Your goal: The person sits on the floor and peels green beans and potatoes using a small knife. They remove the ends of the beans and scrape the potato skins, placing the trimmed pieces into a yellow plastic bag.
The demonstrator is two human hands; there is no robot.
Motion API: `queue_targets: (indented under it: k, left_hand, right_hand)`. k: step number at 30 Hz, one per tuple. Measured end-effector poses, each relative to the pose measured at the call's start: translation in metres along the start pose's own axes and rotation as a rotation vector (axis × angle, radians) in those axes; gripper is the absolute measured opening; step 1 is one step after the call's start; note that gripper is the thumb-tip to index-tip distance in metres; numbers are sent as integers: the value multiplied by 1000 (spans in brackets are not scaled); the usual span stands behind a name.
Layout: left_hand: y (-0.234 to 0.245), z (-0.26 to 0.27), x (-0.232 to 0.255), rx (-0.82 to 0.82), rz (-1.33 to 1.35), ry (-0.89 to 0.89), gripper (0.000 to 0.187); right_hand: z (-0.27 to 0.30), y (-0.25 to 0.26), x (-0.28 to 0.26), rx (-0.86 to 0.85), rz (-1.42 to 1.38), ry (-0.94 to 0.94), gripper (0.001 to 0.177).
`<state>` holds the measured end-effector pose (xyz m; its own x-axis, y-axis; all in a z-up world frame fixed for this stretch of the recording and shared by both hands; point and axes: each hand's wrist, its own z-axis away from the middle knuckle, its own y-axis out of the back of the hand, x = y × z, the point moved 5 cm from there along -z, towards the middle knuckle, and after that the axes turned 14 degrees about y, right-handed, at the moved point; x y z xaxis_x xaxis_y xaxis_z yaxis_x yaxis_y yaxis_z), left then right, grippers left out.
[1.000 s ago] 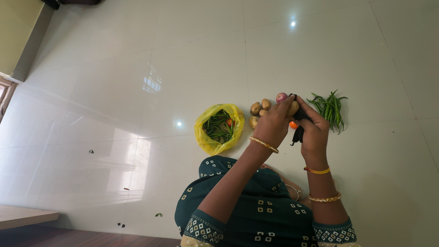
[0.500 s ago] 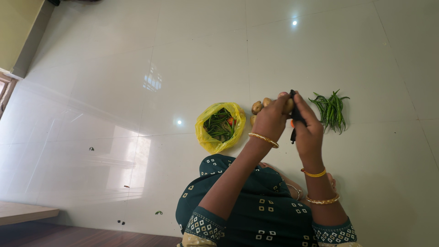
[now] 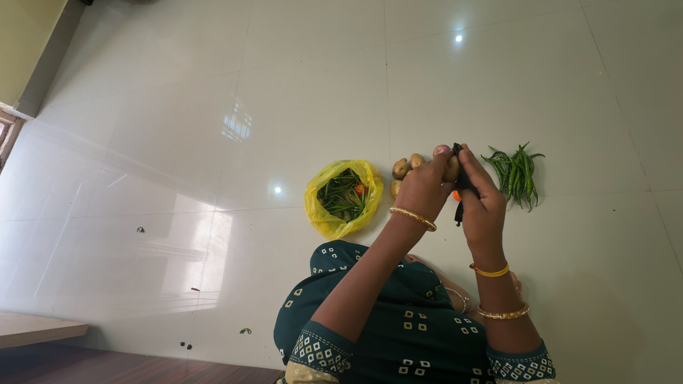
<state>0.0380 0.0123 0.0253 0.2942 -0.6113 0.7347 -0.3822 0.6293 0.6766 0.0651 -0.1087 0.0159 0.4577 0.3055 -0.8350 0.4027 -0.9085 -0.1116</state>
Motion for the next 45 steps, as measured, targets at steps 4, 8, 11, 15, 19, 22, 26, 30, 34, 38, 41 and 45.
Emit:
queue_targets:
  k: [4,8,11,15,19,22,26,30,34,38,41,45]
  left_hand:
    - [-7,2,0,43,132,-158,61]
    - [-12,-4,0,-130,198,-73,64]
    - [-10,-7,-5,-170,211,90,57]
    - [1,-11,-5,-2,228,-49,54]
    - [8,-16,-9,104,197,-113,47]
    - [7,-18,-7,65,185,-40,45]
    - [5,-10,5,13,239,-106,47]
    - [10,-5,3,30,266,-113,51]
    - [16,-11,-6,114,240,-57,50]
    - [17,-10,-6,128,158,-96,48]
    - [12,-7,4,73,219,-132,50]
    - [18,2,7,19,256,-62,47]
  right_hand:
    - [3,12,21,123,-109,-218,57]
    - [3,22,25,153,-116,-176,60]
    - [2,18,17,88,-30,-58,59]
    - [1,10,4,-1,38,26,57]
    - [0,0,-4,-68,73,85,54]
    - [2,2,-3,-38,120,-6,56]
    - [1,10,6,49,-36,-32,54]
    - [6,14,26,97,-80,-275,61]
    - [9,8,22,24,47,-195,62]
    - [7,3,13,2,50,-72,58]
    - [7,9,21,76,-36,-182,59]
    - [7,8,27,116,-161,-282,57]
